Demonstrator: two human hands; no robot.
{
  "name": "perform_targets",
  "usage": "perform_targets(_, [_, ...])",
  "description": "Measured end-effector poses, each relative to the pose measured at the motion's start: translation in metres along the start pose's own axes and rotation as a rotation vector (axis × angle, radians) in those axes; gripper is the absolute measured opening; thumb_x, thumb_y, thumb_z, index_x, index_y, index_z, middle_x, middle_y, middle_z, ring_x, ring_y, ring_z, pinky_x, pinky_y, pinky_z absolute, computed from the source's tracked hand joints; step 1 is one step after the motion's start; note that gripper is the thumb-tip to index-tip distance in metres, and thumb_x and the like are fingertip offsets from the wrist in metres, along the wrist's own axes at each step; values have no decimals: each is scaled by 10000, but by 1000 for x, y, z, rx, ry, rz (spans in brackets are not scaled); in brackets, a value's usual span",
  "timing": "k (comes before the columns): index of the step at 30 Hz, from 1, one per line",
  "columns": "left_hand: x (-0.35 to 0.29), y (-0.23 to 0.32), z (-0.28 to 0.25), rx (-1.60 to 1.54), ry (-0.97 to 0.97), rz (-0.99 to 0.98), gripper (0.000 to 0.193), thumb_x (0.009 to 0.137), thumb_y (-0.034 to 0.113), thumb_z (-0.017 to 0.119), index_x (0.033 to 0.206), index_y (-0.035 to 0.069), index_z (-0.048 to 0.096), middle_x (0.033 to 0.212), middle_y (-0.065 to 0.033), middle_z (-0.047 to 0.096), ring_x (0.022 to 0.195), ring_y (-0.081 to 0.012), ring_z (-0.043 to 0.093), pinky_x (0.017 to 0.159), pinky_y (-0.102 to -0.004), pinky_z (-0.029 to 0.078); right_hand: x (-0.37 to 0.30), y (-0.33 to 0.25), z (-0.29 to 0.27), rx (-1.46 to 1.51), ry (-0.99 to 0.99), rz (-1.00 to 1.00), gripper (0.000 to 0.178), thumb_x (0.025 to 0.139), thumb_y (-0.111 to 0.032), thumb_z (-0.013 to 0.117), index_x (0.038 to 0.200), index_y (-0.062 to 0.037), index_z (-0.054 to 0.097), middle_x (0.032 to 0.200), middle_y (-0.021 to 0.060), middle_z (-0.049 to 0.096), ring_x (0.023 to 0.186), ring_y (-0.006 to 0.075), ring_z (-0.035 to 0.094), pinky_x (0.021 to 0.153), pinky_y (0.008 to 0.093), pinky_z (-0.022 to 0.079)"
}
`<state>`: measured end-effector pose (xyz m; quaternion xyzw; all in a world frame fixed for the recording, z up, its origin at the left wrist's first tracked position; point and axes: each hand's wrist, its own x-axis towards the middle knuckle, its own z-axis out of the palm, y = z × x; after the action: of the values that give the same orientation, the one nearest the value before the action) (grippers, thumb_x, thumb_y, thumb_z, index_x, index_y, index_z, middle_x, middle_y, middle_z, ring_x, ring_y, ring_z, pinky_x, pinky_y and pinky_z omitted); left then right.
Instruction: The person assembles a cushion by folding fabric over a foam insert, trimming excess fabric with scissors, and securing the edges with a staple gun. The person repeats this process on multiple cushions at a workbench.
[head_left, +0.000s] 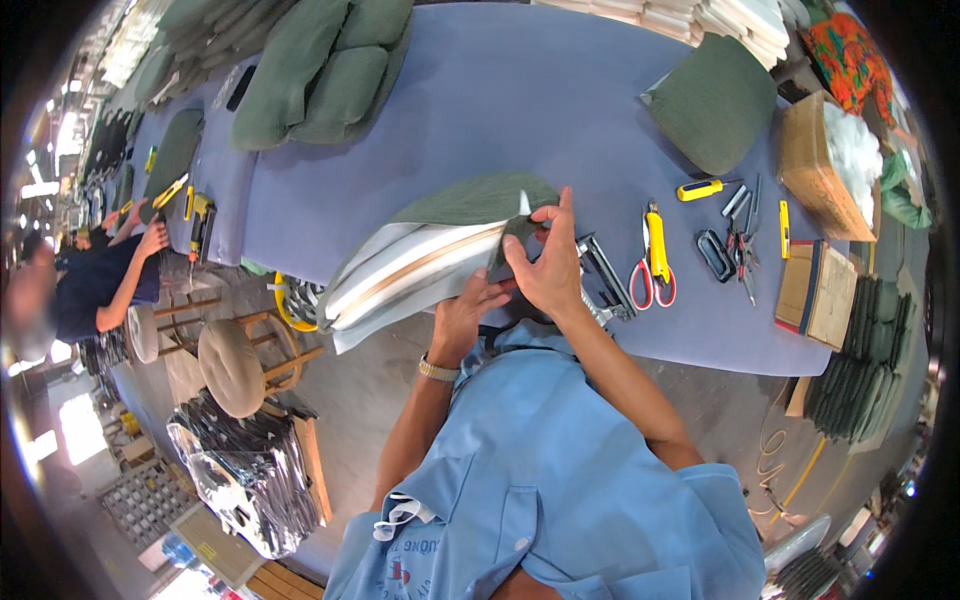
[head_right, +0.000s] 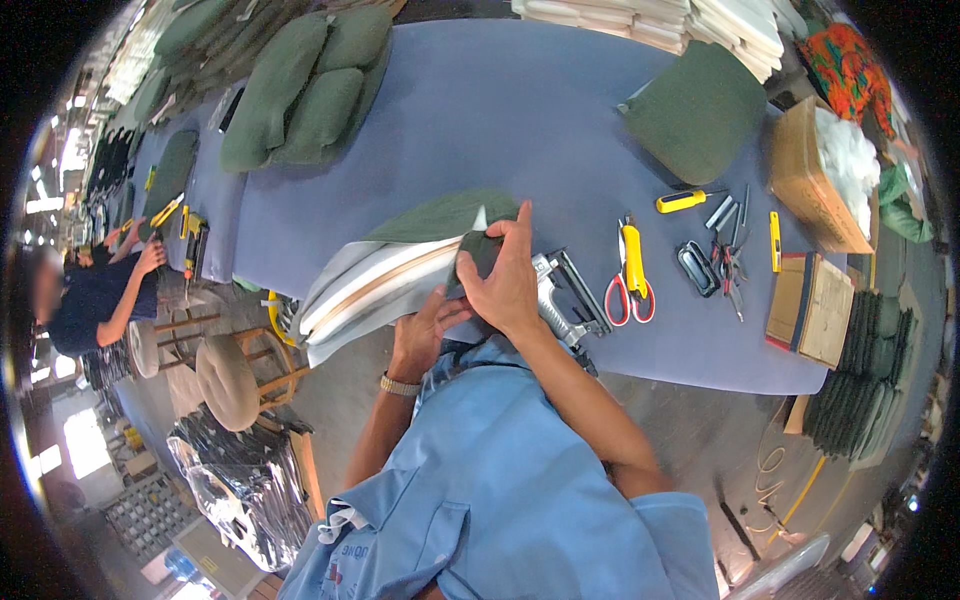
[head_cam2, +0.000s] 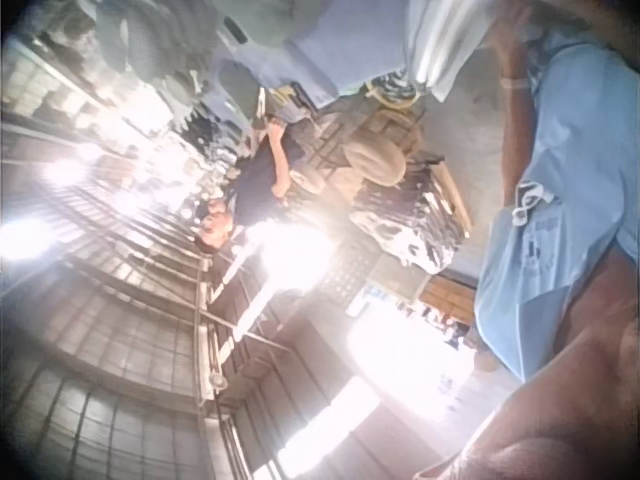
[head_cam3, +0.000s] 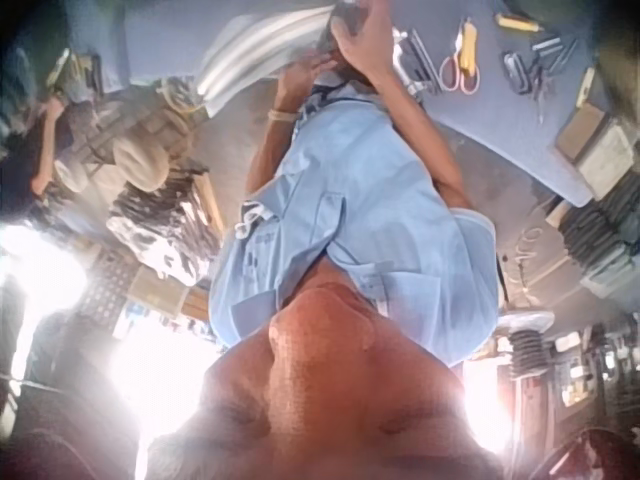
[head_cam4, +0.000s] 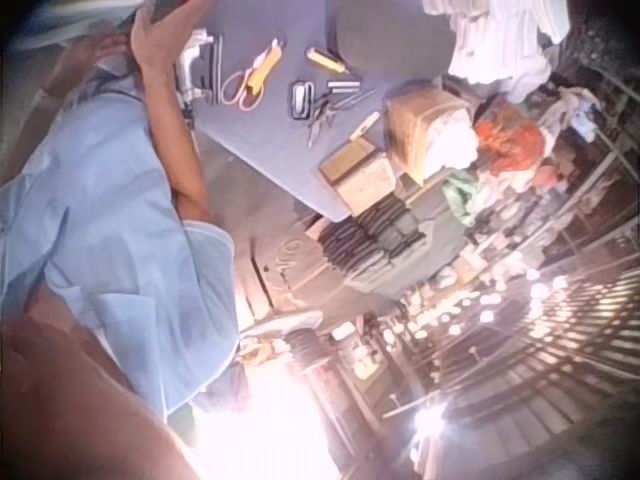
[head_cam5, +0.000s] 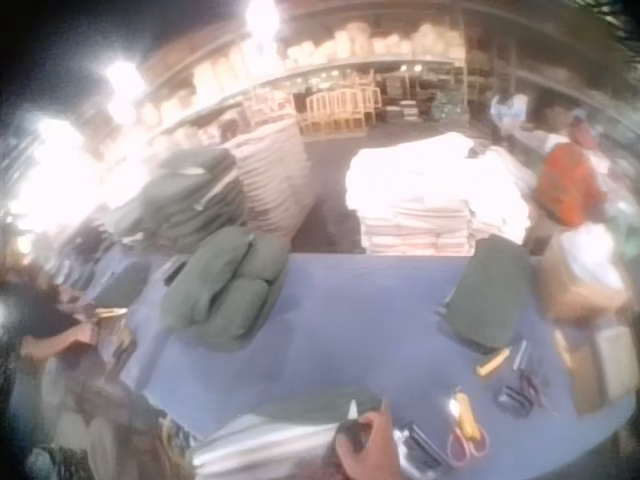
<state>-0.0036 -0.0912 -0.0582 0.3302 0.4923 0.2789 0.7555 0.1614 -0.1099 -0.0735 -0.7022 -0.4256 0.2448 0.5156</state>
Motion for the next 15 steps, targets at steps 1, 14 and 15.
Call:
perform_targets(1, [3, -7, -2, -23, -17, -31, 379, 1080, 181, 551, 1340, -95, 544, 1306, -204, 638, 1074, -313, 710, 926, -440, 617, 0, -18, -3, -63, -14, -21, 621, 806, -190, 776, 1291, -24, 426, 1582, 470, 168, 1421, 562, 395, 982, 474, 520])
perform_targets(14, [19, -25, 10, -14, -9, -39, 541, 1050, 290, 640, 1440, -63, 512, 1390, -167, 605, 1252, -260, 621, 981, -418, 590, 0, 42, 5, 551, 210, 371, 250, 982, -160, 705, 1120, -22, 549, 1360, 210, 557, 1140, 200, 589, 991, 381, 484])
perform_targets(15, [23, -28, 1, -54, -11, -83, 504, 1041, 245, 661, 1440, -31, 527, 1385, -153, 608, 1260, -252, 616, 966, -429, 603, 0, 44, 6, 666, 156, 416, 217, 985, -185, 714, 1055, -35, 573, 1308, 178, 591, 1106, 179, 595, 961, 371, 491])
